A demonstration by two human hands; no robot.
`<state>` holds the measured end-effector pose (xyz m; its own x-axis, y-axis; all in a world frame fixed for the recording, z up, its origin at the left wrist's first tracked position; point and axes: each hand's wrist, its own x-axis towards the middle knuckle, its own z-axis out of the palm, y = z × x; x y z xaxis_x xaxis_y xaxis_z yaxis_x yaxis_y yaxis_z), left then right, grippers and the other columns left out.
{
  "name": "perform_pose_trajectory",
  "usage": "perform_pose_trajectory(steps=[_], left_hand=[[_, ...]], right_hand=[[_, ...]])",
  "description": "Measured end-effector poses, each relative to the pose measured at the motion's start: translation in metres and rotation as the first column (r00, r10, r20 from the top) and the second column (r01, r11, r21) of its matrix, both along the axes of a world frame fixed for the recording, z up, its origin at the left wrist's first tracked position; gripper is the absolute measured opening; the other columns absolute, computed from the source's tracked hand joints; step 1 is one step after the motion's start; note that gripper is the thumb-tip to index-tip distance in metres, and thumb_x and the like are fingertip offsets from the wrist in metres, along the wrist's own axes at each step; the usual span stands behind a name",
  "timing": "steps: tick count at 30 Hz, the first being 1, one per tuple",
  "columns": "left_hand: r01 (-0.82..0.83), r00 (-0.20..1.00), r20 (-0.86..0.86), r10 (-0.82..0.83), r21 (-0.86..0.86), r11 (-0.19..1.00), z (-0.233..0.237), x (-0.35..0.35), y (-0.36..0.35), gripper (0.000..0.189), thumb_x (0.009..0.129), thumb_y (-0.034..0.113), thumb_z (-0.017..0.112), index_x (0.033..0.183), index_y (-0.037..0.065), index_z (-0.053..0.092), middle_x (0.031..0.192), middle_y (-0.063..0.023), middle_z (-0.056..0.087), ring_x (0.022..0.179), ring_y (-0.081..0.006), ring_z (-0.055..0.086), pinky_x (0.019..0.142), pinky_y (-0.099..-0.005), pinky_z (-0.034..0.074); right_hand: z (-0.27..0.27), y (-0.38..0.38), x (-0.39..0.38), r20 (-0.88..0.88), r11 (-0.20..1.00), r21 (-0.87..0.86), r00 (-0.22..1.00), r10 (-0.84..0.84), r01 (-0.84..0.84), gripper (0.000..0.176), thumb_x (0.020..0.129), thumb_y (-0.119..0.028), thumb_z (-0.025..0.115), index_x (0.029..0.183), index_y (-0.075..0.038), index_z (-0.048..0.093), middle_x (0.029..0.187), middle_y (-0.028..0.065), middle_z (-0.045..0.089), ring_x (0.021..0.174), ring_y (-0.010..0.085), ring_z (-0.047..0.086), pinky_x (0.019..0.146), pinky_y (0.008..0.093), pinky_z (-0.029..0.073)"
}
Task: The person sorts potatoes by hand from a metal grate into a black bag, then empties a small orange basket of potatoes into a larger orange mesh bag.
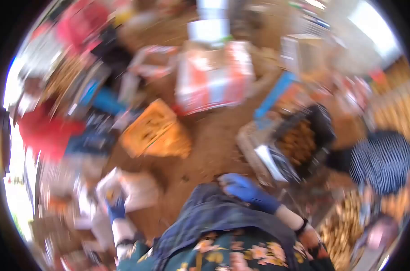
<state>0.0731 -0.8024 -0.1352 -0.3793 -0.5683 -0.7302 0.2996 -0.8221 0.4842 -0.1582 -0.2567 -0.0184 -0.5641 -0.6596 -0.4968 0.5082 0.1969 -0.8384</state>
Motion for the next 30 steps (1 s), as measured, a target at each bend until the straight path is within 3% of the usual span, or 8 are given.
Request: perform_pose_trajectory(steps=[4,9,15,23,25,26,28,30], left_hand=[[0.238,0.946,-0.308,-0.101,0.449,0.861,-0.091,-0.028,-0.069,0.061,0.086,0.044,0.069,0.127,0.001,0.054,0.122,-0.016,0.06,0.109,-0.0275,0.059,0.095,-0.0428,0.051],[0.822,0.555,-0.152,-0.818,-0.045,0.567,-0.143,-0.202,0.021,0.048,0.089,0.041,0.066,0.119,0.003,0.058,0.113,-0.0151,0.063,0.102,-0.0276,0.06,0.089,-0.0443,0.052],[0.997,0.031,-0.01,-0.999,-0.067,0.032,-0.015,-0.34,0.266,0.043,0.096,0.04,0.056,0.126,0.009,0.053,0.118,-0.0158,0.059,0.105,-0.0311,0.057,0.089,-0.0426,0.051],[0.875,-0.47,-0.006,-0.883,-0.139,-0.465,-0.049,-0.373,0.466,0.037,0.097,0.031,0.052,0.127,0.008,0.051,0.113,-0.0164,0.061,0.102,-0.0326,0.058,0.087,-0.0456,0.05],[-0.249,-0.557,0.603,-0.571,-0.777,-0.578,-0.022,-0.337,0.521,0.037,0.098,0.03,0.051,0.126,0.008,0.052,0.111,-0.0161,0.061,0.1,-0.0326,0.059,0.087,-0.0459,0.051],[-0.265,-0.566,0.606,-0.559,-0.776,-0.573,-0.011,-0.328,0.544,0.037,0.098,0.03,0.051,0.126,0.008,0.052,0.111,-0.0161,0.061,0.1,-0.0326,0.059,0.087,-0.0459,0.051],[0.624,-0.779,-0.13,-0.613,-0.257,-0.738,0.012,-0.309,0.588,0.037,0.096,0.018,0.053,0.131,0.005,0.048,0.122,-0.0149,0.057,0.112,-0.0311,0.056,0.098,-0.0451,0.047],[0.633,-0.77,-0.078,-0.634,-0.221,-0.742,0.03,-0.284,0.626,0.036,0.096,0.023,0.055,0.127,0.006,0.051,0.116,-0.0157,0.059,0.106,-0.0308,0.058,0.091,-0.0462,0.049]], right_hand=[[-0.044,0.001,0.012,-0.306,0.997,0.017,0.949,-0.072,0.081,0.041,0.095,-0.021,0.056,0.131,-0.002,0.053,0.122,0.0111,0.062,0.113,0.0177,0.058,0.097,0.0324,0.046],[-0.035,0.019,0.025,-0.329,0.947,0.04,0.899,-0.288,0.318,0.042,0.093,-0.024,0.058,0.127,-0.001,0.055,0.116,0.0117,0.063,0.107,0.0168,0.059,0.092,0.0332,0.047],[-0.042,0.067,0.092,-0.419,0.734,0.074,0.689,-0.591,0.675,0.04,0.091,-0.024,0.059,0.126,-0.004,0.056,0.109,0.0099,0.063,0.1,0.017,0.06,0.09,0.0341,0.048],[-0.003,0.133,0.222,-0.264,0.156,0.115,0.181,-0.947,0.981,0.036,0.091,-0.022,0.058,0.123,-0.004,0.057,0.098,0.0065,0.064,0.086,0.012,0.063,0.073,0.0292,0.054],[0.009,0.143,0.248,-0.163,0.024,0.169,0.053,-0.985,0.985,0.036,0.092,-0.02,0.056,0.125,-0.005,0.057,0.097,0.0061,0.064,0.085,0.0121,0.063,0.073,0.0286,0.055],[0.008,0.143,0.258,-0.242,-0.067,0.132,-0.033,-0.97,0.989,0.036,0.092,-0.018,0.056,0.125,-0.005,0.057,0.093,0.005,0.064,0.082,0.0114,0.064,0.072,0.0273,0.056],[0.01,0.153,0.279,-0.216,-0.099,0.166,-0.062,-0.974,0.981,0.035,0.092,-0.018,0.056,0.125,-0.005,0.057,0.094,0.0053,0.064,0.082,0.0118,0.064,0.072,0.0272,0.056],[0.009,0.163,0.295,-0.207,-0.163,0.21,-0.119,-0.971,0.964,0.034,0.092,-0.018,0.057,0.123,-0.005,0.059,0.095,0.0059,0.066,0.08,0.0126,0.065,0.072,0.0285,0.056]])
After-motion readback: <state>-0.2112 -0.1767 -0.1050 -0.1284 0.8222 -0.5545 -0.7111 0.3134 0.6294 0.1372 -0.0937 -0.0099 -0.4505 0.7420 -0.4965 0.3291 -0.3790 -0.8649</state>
